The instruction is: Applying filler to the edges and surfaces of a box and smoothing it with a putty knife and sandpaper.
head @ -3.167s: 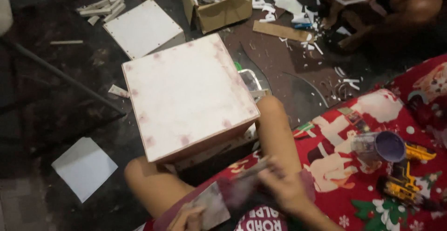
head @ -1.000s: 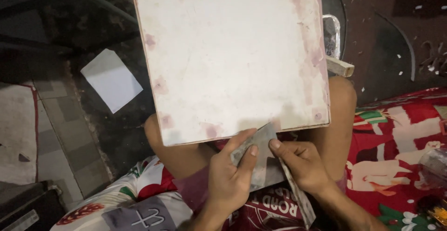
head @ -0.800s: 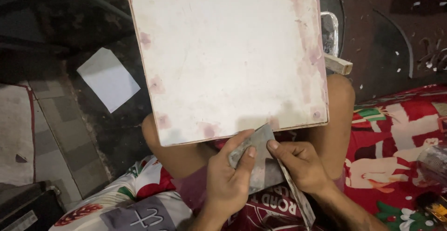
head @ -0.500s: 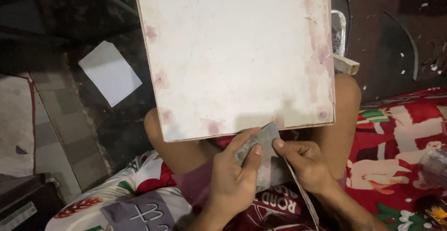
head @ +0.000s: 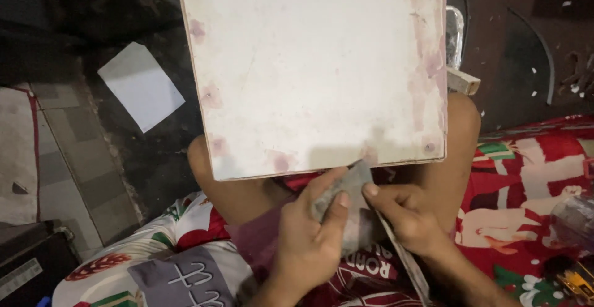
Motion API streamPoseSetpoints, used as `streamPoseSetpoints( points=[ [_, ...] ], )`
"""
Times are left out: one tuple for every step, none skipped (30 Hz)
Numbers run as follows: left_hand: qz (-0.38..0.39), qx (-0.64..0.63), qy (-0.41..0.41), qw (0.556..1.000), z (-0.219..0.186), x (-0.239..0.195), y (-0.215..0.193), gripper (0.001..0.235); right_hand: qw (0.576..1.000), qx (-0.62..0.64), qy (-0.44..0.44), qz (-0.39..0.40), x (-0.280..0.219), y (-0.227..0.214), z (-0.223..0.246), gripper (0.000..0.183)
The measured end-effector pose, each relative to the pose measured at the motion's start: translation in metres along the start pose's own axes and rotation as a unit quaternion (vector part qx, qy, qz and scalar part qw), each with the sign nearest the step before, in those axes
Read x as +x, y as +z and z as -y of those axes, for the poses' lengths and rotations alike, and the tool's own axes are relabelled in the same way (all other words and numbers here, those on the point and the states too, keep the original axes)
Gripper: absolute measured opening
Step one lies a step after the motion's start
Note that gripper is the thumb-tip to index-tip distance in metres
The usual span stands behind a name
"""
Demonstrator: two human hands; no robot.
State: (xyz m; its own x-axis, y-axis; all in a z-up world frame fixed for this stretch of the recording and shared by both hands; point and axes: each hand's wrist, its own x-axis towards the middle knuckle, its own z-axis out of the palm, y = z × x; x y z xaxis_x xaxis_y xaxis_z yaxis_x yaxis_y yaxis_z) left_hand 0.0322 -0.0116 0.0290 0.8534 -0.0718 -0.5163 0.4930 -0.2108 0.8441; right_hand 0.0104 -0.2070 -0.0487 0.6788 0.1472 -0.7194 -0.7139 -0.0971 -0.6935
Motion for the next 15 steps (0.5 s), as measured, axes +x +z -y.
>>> streamPoseSetpoints(
  points=[
    [-0.017,-0.003,0.032,0.999,0.001,0.001,-0.001,0.037,0.999,0.034,-0.021,0.012,0.003,0.004,0.001,0.052],
    [-0.035,-0.006,0.065,0.997,0.001,0.003,-0.003,0.034,0.996,0.069,-0.042,0.025,0.006,0.008,0.002,0.050],
    [-0.038,-0.004,0.066,0.997,-0.001,0.003,-0.005,0.034,0.996,0.069,-0.044,0.028,0.008,0.010,0.002,0.050],
    [-0.029,-0.002,0.060,0.998,-0.002,0.004,-0.006,0.035,0.996,0.078,-0.046,0.025,0.007,0.010,0.001,0.050],
    [-0.021,0.000,0.055,0.998,-0.004,0.005,-0.007,0.036,0.995,0.086,-0.047,0.022,0.008,0.011,0.000,0.050],
    [-0.020,-0.001,0.055,0.998,-0.005,0.006,-0.006,0.036,0.995,0.086,-0.047,0.021,0.008,0.010,0.000,0.050],
    [-0.019,0.004,0.068,0.997,-0.005,0.007,-0.006,0.035,0.995,0.087,-0.048,0.017,0.009,0.010,-0.001,0.049],
    [-0.019,0.009,0.080,0.997,-0.006,0.007,-0.006,0.034,0.995,0.088,-0.047,0.015,0.008,0.010,-0.002,0.048],
    [-0.019,0.008,0.078,0.997,-0.006,0.007,-0.005,0.034,0.995,0.088,-0.045,0.015,0.008,0.010,0.000,0.048],
    [-0.019,0.009,0.065,0.998,-0.006,0.007,-0.005,0.035,0.995,0.092,-0.037,0.020,0.008,0.011,0.003,0.032],
    [-0.019,0.010,0.051,0.998,-0.007,0.008,-0.005,0.035,0.995,0.097,-0.029,0.026,0.007,0.011,0.006,0.033],
    [-0.019,0.010,0.051,0.998,-0.007,0.008,-0.005,0.035,0.995,0.097,-0.029,0.026,0.007,0.012,0.007,0.033],
    [-0.019,0.015,0.046,0.999,-0.008,0.009,-0.005,0.036,0.995,0.095,-0.028,0.023,0.007,0.012,0.008,0.034],
    [-0.018,0.019,0.041,0.999,-0.008,0.009,-0.005,0.036,0.995,0.093,-0.026,0.020,0.006,0.012,0.009,0.035],
    [-0.018,0.019,0.040,0.999,-0.009,0.010,-0.004,0.036,0.995,0.093,-0.026,0.020,0.007,0.012,0.009,0.035]
  ],
)
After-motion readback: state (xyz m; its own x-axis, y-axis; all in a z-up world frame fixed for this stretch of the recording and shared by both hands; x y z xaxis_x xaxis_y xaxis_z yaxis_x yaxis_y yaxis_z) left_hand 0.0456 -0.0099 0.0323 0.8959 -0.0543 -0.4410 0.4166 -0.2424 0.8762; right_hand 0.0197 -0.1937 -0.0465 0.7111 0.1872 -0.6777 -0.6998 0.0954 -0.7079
